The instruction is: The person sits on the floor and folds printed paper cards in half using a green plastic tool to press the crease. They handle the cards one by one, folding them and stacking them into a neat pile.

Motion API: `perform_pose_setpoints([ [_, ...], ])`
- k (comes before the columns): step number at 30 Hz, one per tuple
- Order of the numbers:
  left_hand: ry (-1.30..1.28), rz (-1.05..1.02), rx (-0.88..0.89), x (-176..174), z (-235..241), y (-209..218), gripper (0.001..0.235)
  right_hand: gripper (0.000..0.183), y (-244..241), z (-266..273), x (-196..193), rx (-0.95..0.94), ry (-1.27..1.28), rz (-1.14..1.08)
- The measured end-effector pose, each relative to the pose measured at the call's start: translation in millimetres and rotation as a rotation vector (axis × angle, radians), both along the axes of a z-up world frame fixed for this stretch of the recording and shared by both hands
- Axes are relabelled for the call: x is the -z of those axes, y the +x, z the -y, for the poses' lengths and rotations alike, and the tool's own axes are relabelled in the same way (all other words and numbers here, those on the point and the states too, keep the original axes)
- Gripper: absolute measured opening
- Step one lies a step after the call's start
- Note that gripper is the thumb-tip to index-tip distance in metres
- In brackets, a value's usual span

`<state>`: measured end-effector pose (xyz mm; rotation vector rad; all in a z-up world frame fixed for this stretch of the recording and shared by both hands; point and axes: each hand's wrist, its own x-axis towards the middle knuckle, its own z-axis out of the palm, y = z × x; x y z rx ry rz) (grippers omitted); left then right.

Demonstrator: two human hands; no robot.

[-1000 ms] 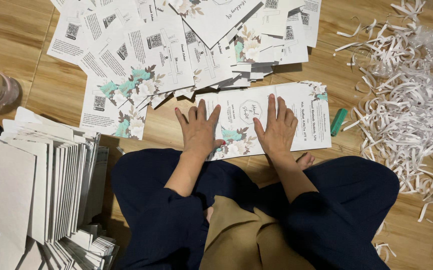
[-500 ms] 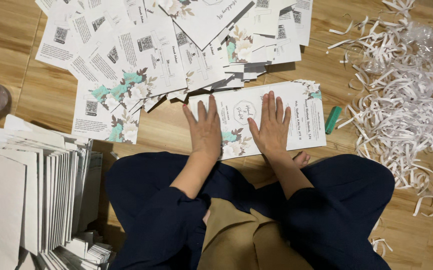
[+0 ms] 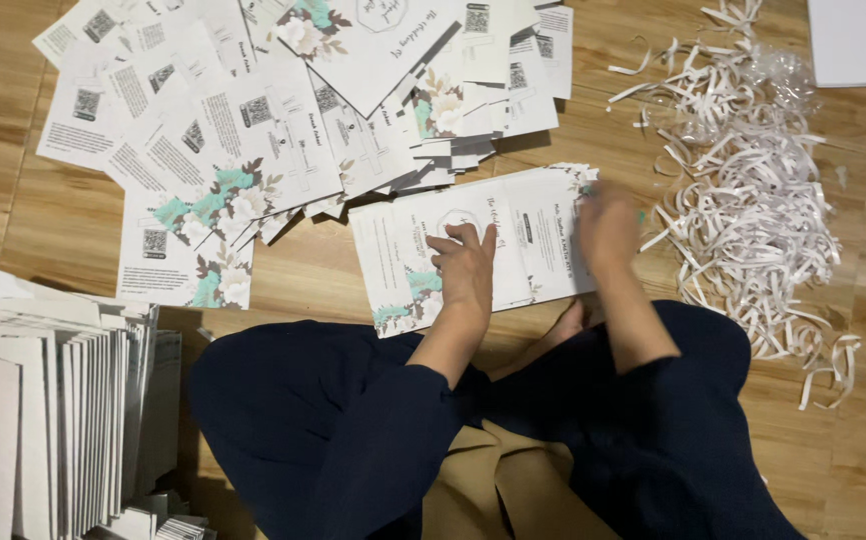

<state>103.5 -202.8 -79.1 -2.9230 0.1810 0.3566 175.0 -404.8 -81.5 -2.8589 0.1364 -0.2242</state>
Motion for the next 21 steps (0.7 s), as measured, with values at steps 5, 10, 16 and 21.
perform_pose_setpoints([
  [5, -0.017, -0.053, 0.002, -34.1, -4.5, -2.2, 0.075, 0.046, 0.6, 69.8, 54.9, 0.552, -0.036, -0.207],
  [10, -0.012, -0.076, -0.008, -33.0, -0.9, -5.7, 0.072, 0.035, -2.2, 67.6, 46.8, 0.652, -0.049, -0.160],
  [16, -0.018, -0.070, -0.006, -25.3, 3.5, -3.4, 0.069, 0.022, -48.7, -70.6, -81.8, -0.022, 0.200, -0.162],
  [21, -0.048, -0.068, -0.038, -42.8, 1.8, -7.7, 0.064, 0.018, -80.8, -99.7, -87.2, -0.560, -0.177, -0.306],
])
